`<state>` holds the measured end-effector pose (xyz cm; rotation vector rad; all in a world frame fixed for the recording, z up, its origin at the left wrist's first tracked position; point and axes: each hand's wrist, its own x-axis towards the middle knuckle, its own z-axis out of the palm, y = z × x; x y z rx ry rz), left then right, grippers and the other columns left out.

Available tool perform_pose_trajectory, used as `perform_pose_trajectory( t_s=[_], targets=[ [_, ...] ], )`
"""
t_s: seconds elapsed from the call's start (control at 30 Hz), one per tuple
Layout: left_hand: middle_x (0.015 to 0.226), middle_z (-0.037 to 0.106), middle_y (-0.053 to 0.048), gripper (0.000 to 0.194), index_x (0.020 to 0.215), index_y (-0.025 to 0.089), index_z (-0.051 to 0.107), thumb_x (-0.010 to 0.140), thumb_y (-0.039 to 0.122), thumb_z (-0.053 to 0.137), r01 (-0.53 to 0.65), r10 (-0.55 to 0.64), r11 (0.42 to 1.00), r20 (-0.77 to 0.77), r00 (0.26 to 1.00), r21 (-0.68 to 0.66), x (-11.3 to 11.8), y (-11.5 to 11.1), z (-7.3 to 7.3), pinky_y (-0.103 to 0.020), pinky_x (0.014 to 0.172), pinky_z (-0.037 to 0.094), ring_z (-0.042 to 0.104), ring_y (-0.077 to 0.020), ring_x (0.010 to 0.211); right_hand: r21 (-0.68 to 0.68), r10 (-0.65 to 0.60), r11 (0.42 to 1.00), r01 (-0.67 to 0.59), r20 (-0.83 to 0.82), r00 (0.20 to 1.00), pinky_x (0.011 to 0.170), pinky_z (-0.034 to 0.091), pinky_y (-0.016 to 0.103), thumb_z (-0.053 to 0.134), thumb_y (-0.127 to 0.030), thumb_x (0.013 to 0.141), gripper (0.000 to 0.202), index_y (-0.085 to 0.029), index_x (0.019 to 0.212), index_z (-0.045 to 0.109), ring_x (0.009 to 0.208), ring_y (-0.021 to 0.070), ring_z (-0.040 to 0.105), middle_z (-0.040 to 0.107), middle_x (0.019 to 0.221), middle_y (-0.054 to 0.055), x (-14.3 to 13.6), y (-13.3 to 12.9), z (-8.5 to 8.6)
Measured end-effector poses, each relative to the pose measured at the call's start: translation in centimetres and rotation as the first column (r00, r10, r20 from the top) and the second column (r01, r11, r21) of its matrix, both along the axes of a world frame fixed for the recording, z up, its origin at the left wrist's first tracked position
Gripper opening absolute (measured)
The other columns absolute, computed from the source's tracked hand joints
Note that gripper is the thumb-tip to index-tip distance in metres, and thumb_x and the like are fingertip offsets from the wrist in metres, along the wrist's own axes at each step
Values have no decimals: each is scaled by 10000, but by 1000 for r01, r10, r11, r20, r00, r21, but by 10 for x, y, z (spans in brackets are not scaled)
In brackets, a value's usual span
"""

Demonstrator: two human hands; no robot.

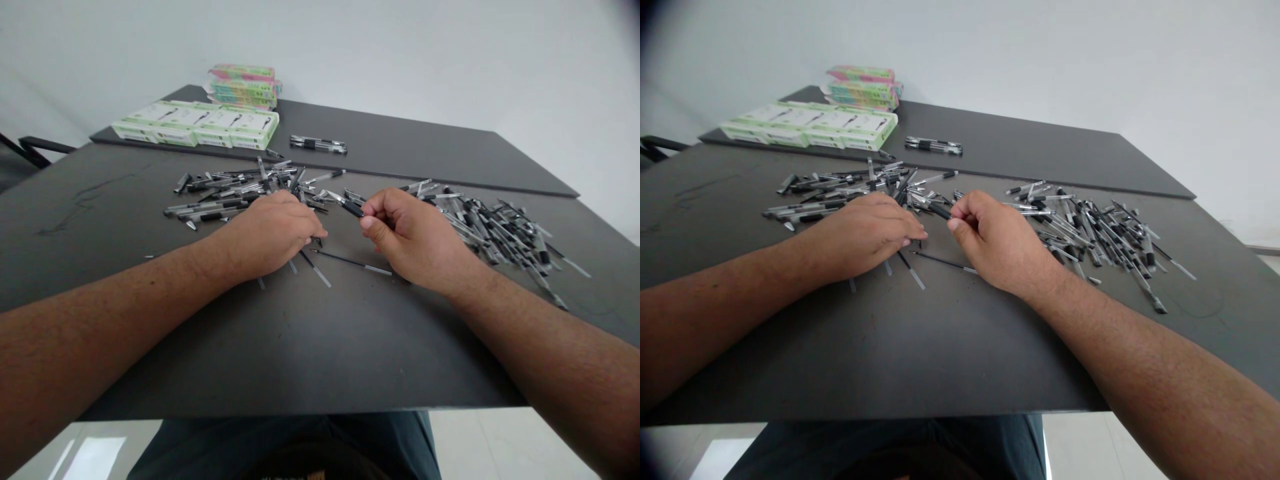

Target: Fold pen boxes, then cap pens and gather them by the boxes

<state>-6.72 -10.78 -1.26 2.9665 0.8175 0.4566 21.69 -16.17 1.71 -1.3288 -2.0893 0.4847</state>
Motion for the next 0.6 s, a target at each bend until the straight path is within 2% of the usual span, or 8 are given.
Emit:
perform_pose_trajectory(
  t_s=[0.13, 0.33, 0.43, 0.6],
  targets=[
    [1188, 921, -73, 368, 1255, 273, 909, 1054, 249, 601, -80, 78, 995, -38, 996, -65, 2, -1, 4, -473, 1162, 520, 804, -298, 1184, -3, -5, 1000, 5, 27, 1000, 729, 442, 350, 657, -378, 1062, 153, -229, 1058, 693, 727, 196, 610, 752, 856, 24, 0, 0, 0],
    [1082, 894, -86, 315, 1171, 271, 925, 1042, 338, 646, -226, 211, 971, -156, 965, -79, 6, -1, 12, -465, 1115, 525, 790, -302, 1089, 7, 3, 1000, -4, 42, 999, 729, 436, 345, 659, -399, 1065, 171, -231, 1063, 693, 730, 198, 605, 757, 877, 33, 1, 0, -1],
    [1035, 864, -89, 255, 1078, 263, 906, 1009, 366, 683, -238, 228, 969, -126, 966, -71, 4, -1, 13, -463, 1098, 535, 776, -311, 1079, 19, 5, 1000, -5, 47, 999, 730, 428, 342, 659, -399, 1062, 170, -233, 1065, 697, 729, 198, 602, 745, 869, 28, 1, -1, -2],
    [1033, 842, -107, 241, 1042, 222, 844, 1001, 357, 649, -222, 217, 973, -84, 973, -61, 1, 0, 9, -483, 1083, 548, 753, -324, 1067, 18, 10, 1000, -11, 73, 997, 718, 410, 337, 653, -350, 1037, 128, -233, 1057, 701, 728, 199, 592, 739, 855, 21, 0, -1, -1]
  ],
)
